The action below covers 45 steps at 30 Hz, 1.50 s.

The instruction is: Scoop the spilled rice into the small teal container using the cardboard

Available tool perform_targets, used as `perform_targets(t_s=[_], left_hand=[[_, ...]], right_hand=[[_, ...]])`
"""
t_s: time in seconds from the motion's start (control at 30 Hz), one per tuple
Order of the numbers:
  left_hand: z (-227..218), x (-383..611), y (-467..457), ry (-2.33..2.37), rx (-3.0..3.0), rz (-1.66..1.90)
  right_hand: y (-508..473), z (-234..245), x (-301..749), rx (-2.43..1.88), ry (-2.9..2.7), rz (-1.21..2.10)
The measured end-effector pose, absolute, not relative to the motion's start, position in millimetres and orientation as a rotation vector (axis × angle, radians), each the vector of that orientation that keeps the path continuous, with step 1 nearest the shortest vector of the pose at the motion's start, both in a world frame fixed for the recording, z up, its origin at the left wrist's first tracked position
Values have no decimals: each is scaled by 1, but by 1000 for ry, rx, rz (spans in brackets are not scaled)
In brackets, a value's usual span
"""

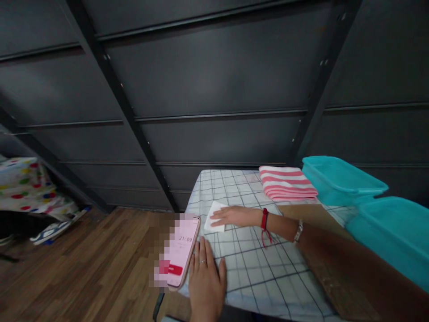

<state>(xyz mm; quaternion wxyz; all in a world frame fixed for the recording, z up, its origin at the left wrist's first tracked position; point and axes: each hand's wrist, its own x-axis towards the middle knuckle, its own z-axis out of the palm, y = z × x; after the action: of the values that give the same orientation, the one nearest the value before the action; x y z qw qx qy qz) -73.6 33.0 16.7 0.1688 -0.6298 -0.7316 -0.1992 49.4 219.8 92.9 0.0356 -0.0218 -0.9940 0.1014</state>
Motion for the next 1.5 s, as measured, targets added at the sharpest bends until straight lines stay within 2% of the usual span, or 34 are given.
perform_targets(t_s=[0.07,0.2,0.3,0.43,0.6,0.73,0.87,1.0,1.2,1.43,1.5], left_hand=[[16,-74,33,-2077,-1782,-580],[13,-74,33,-2045,-1782,-570],[8,-73,33,-2029,-1740,-592],[3,-70,33,-2001,-1682,-635],[13,-69,31,-1957,-1707,-644],[22,-67,29,-2029,-1727,-601],[28,-67,29,-2131,-1785,-557],[35,-71,28,-2218,-1913,-506],[44,-70,29,-2280,-1906,-497],[43,-70,30,-2211,-1897,-540],[43,-72,30,-2196,-1907,-546]], right_hand=[[249,95,37,-444,-3030,241],[291,102,13,-632,-2950,173],[276,102,9,-464,-2982,186],[220,93,31,-8,-3009,227],[193,86,63,55,-3027,212],[232,87,62,-172,-3029,204],[286,88,53,-648,-2938,175],[305,91,62,-909,-2868,192],[253,90,98,-968,-2873,258],[127,66,132,-472,-2959,300],[113,67,146,-462,-2924,293]])
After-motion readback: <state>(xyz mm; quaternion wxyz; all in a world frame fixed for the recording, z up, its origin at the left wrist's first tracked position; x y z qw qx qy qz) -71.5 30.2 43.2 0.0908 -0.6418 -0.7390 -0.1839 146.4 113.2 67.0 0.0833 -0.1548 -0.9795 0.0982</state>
